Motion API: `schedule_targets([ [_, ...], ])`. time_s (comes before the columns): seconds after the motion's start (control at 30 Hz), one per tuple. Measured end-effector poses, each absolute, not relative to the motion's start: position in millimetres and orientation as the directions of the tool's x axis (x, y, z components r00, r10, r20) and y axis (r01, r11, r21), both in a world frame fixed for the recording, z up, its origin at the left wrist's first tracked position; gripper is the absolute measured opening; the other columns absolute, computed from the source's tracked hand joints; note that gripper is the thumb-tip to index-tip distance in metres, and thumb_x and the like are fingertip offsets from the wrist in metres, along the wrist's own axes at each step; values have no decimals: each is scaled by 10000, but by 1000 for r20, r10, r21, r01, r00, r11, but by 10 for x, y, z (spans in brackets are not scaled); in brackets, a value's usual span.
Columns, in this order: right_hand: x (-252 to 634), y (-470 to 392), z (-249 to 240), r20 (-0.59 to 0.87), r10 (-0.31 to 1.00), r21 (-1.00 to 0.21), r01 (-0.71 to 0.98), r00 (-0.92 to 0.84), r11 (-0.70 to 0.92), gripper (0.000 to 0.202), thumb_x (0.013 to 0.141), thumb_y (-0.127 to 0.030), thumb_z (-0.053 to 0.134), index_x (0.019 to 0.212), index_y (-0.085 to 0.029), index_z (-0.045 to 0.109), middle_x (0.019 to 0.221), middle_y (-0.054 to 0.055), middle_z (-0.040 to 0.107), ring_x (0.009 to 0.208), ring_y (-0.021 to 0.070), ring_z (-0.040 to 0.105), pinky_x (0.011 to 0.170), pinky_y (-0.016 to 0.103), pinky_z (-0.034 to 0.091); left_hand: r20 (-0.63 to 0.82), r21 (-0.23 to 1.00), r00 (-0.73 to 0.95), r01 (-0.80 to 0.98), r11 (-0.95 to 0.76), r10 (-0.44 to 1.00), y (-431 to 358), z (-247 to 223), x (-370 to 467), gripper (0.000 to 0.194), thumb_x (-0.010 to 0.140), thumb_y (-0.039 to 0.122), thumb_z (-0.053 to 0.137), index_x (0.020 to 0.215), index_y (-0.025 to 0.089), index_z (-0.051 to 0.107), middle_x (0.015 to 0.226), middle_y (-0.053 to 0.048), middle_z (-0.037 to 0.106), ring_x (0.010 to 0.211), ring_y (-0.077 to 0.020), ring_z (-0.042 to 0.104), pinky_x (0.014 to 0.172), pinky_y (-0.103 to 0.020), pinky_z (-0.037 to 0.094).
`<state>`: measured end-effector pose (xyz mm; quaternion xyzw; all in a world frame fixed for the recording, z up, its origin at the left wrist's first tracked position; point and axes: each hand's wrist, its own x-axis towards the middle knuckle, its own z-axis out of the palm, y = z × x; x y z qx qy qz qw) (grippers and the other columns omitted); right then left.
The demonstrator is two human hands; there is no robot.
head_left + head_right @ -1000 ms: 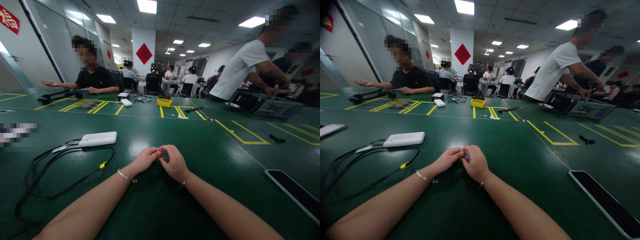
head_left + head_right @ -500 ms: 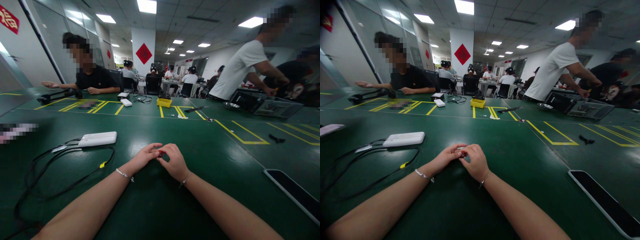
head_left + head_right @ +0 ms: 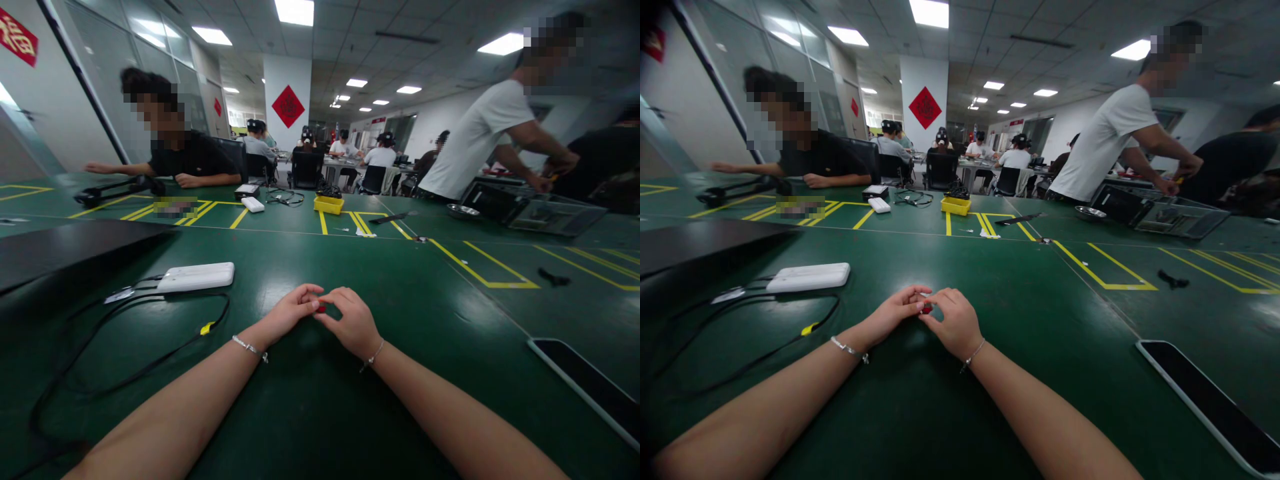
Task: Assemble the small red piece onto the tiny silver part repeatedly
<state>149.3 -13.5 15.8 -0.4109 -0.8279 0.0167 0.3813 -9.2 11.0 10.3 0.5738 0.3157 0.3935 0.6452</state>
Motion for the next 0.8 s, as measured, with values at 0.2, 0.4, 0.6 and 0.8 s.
schedule_targets([
  [0.2,1622,-31,232,521,801,-405,741,-293,535,164,741,-322,517,819,-178,519,770,28,562,732,139,519,665,251,412,34,994,461,-107,17,887,120,99,-86,288,735,240,547,999,149,475,817,-23,604,750,-114,533,710,-249,378],
  [0.4,2533,239,299,303,937,-181,976,175,-124,238,759,-299,418,942,-177,506,778,64,598,662,175,555,558,263,378,59,998,482,-41,-45,874,153,20,-75,274,737,210,531,997,153,466,890,-50,614,790,-119,543,736,-262,395],
  [0.6,3495,321,168,148,813,-121,826,563,-550,322,721,-277,402,983,-160,548,909,131,599,815,258,564,608,322,413,83,994,518,16,-107,851,164,-54,-87,258,735,214,537,981,157,485,925,-58,605,824,-127,552,775,-283,406],
  [0.8,3684,325,-19,181,807,-122,827,562,-549,343,686,-347,431,928,-185,613,953,140,571,877,272,535,679,355,426,83,993,525,31,-117,847,176,-72,-92,221,734,208,535,947,157,504,920,-57,615,821,-128,559,766,-280,416],
])
